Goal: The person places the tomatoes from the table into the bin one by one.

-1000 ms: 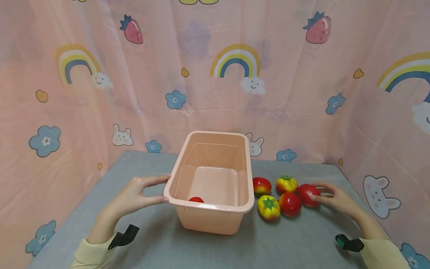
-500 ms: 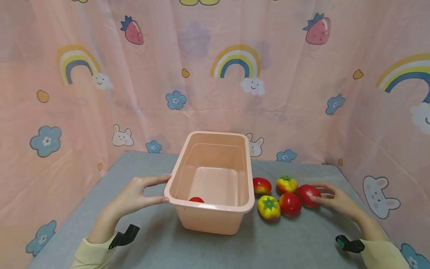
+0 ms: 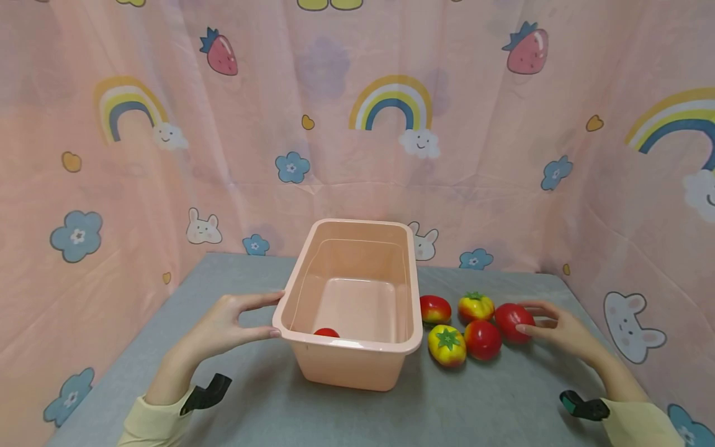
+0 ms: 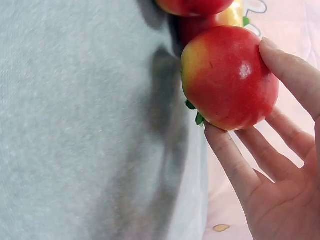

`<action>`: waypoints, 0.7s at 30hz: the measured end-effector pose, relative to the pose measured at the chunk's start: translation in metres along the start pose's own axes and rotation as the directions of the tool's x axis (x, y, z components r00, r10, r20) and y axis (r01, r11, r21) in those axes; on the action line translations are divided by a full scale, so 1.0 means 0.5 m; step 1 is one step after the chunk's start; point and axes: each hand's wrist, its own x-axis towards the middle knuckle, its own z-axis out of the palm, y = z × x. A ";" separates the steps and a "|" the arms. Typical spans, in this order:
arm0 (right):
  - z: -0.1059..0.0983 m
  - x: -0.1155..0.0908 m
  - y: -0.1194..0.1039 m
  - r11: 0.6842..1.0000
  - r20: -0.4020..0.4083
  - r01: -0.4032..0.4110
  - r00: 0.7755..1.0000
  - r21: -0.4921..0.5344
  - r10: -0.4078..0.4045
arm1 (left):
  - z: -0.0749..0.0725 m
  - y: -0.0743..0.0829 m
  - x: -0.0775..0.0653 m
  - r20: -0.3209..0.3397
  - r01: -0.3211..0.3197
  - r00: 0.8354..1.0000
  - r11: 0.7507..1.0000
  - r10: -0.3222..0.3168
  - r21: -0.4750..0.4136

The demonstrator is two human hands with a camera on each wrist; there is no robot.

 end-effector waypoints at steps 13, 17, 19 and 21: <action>-0.020 -0.012 -0.040 0.995 -0.045 0.091 0.995 0.031 -0.090 | 0.000 -0.003 0.000 -0.003 -0.002 1.000 1.000 0.002 0.002; -0.022 -0.018 -0.059 0.994 -0.056 0.101 0.994 0.046 -0.099 | -0.001 -0.003 0.002 0.003 0.002 1.000 1.000 -0.002 0.001; -0.023 -0.021 -0.067 0.993 -0.062 0.110 0.992 0.047 -0.107 | -0.002 -0.003 0.002 0.006 0.002 1.000 1.000 -0.002 0.002; -0.025 -0.022 -0.073 0.992 -0.070 0.121 0.991 0.040 -0.118 | -0.003 -0.003 0.003 0.009 0.002 1.000 1.000 -0.002 0.001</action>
